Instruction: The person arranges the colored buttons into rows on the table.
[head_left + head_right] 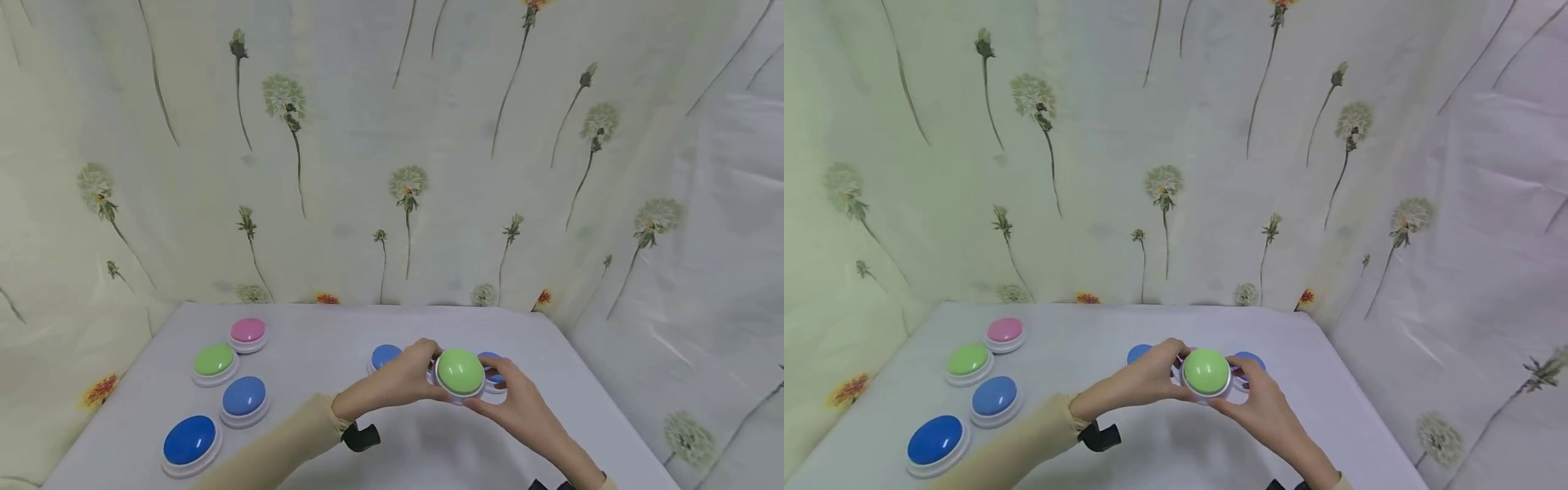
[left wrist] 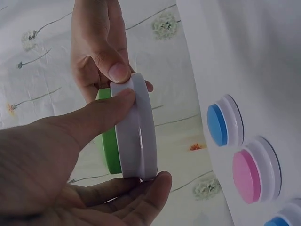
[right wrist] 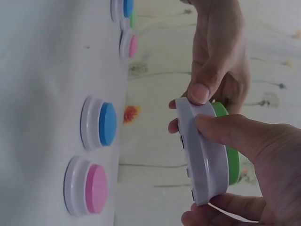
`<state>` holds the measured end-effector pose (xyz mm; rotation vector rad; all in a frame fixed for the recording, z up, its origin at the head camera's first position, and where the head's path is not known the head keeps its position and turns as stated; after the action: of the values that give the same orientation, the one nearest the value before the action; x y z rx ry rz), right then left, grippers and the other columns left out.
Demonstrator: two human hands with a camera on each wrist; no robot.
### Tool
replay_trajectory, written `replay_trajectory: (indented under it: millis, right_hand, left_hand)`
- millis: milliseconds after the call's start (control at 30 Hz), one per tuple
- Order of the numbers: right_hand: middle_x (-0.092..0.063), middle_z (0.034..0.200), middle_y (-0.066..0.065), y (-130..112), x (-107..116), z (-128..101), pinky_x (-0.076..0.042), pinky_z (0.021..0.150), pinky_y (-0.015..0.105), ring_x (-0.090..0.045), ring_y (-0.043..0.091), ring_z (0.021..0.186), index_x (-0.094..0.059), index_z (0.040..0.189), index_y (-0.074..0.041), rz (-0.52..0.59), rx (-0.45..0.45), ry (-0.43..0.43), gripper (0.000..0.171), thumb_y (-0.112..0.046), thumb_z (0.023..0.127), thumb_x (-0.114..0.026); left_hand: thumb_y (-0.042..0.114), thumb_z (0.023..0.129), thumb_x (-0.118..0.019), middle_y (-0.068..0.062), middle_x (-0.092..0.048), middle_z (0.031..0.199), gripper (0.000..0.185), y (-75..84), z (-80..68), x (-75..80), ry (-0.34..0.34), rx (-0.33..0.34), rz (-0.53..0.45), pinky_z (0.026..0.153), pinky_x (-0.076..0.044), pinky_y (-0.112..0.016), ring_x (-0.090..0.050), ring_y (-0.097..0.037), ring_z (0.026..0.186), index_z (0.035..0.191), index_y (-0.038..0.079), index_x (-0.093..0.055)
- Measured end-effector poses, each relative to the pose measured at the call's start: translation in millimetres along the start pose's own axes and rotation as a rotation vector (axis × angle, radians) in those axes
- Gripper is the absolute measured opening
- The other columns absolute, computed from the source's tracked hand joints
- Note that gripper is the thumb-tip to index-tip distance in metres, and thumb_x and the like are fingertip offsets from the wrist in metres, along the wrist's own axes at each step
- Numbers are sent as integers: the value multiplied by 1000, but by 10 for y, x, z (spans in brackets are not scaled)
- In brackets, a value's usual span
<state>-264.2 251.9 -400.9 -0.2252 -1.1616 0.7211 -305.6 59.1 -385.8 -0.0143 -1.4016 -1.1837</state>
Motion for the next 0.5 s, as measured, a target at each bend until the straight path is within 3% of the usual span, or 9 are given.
replay_trajectory:
  millis: [267, 500]
  right_hand:
    - [-59, 121, -2, 333, 220, -293, -55, 77, 25, -58, 13, 102, -54, 126, -14, -37, -121, 29, 69, -49, 73, -80]
    - [-58, 121, 4, 603, 352, -554, -56, 84, 30, -58, 14, 103, -55, 131, -11, 5, -243, -11, 72, -44, 73, -81]
  left_hand:
    - [28, 71, -86, -1, -59, 110, 61, 180, 284, -408, -46, -19, -19, 84, -49, -14, -56, -4, 99, 119, 4, -56]
    - [30, 69, -87, 3, -62, 105, 59, 296, 458, -821, -67, -91, 6, 81, -46, -10, -54, 2, 94, 115, 5, -60]
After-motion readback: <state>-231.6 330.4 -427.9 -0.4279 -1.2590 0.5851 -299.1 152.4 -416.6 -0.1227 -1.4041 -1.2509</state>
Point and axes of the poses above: each hand's wrist, its own z-axis towards the middle knuckle, its own x-axis out of the back of the hand, y = z × x, the point moved 4 cm from there along z, towards the middle knuckle
